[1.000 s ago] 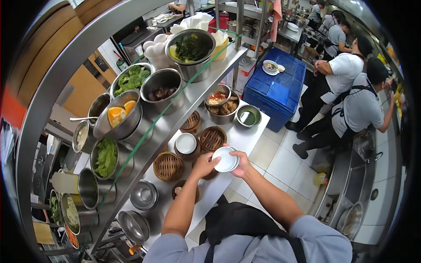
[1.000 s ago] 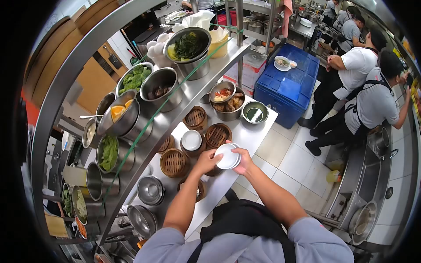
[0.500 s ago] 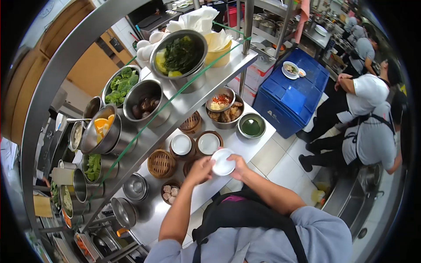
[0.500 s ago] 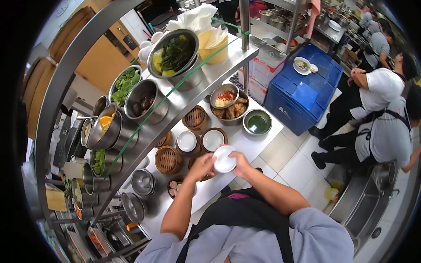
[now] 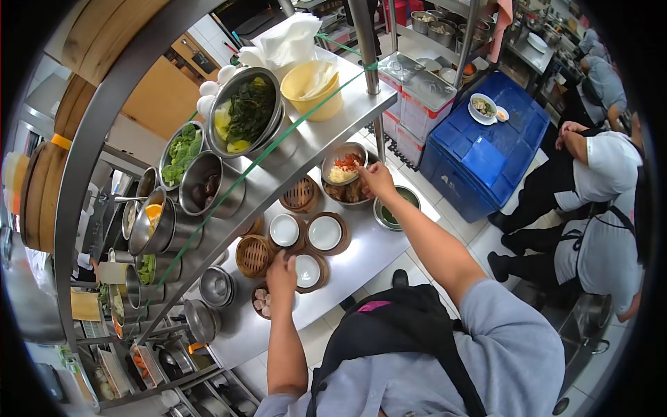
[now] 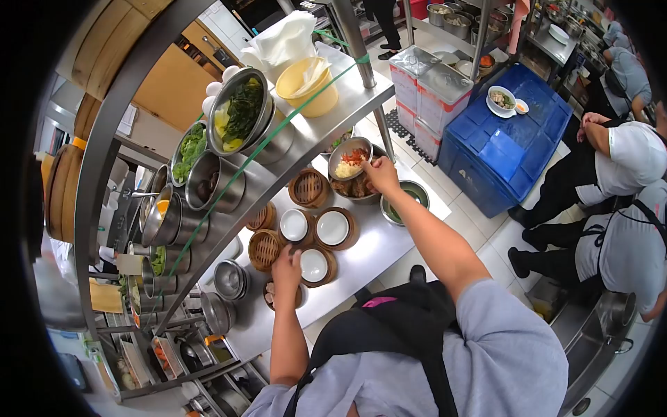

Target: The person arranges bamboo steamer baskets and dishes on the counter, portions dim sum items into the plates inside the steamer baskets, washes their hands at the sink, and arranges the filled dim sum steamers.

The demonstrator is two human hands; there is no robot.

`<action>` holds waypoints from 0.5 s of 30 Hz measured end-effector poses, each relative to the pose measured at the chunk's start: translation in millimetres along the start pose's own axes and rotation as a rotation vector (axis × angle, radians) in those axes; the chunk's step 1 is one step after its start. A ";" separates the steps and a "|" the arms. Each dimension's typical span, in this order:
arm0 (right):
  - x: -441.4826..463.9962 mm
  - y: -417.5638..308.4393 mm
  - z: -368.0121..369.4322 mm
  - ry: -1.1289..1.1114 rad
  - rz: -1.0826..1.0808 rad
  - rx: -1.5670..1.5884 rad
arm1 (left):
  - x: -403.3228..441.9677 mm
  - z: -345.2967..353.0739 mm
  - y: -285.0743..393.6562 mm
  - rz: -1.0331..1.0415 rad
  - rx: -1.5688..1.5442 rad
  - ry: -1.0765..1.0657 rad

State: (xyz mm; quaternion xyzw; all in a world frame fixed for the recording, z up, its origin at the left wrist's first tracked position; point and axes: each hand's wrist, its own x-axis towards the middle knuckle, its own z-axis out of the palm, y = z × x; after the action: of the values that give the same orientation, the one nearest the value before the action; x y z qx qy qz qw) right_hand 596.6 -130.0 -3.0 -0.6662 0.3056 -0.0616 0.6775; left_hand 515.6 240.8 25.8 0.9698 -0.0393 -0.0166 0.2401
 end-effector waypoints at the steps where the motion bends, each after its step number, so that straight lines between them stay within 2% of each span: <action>1: 6.0 2.1 1.2 -0.003 0.001 0.004 | 8.3 1.1 13.3 0.091 -0.105 -0.055; 3: 15.1 4.4 6.1 -0.100 0.003 0.144 | 21.4 8.5 43.4 0.213 -0.177 -0.083; 8: -30.3 -19.7 9.0 -0.183 -0.024 0.253 | 46.6 19.1 117.7 0.243 -0.477 -0.095; 11: -56.7 -6.8 28.9 -0.228 -0.022 0.223 | 59.6 41.0 109.5 0.351 -0.442 -0.036; 12: -67.1 -7.3 35.1 -0.243 0.046 0.321 | 63.8 51.9 96.5 0.410 -0.354 0.097; 13: -73.6 -6.6 39.8 -0.255 0.109 0.421 | 66.7 54.1 88.4 0.423 -0.358 0.088; 15: -70.3 6.0 48.1 -0.333 0.110 0.358 | 72.8 55.5 68.3 0.488 -0.343 0.155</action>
State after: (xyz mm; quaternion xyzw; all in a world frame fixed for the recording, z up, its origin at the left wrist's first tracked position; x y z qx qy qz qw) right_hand 561.9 -53.3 11.1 -0.5188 0.2096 0.0328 0.8281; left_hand 580.6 148.7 7.7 0.8754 -0.2493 0.1092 0.3995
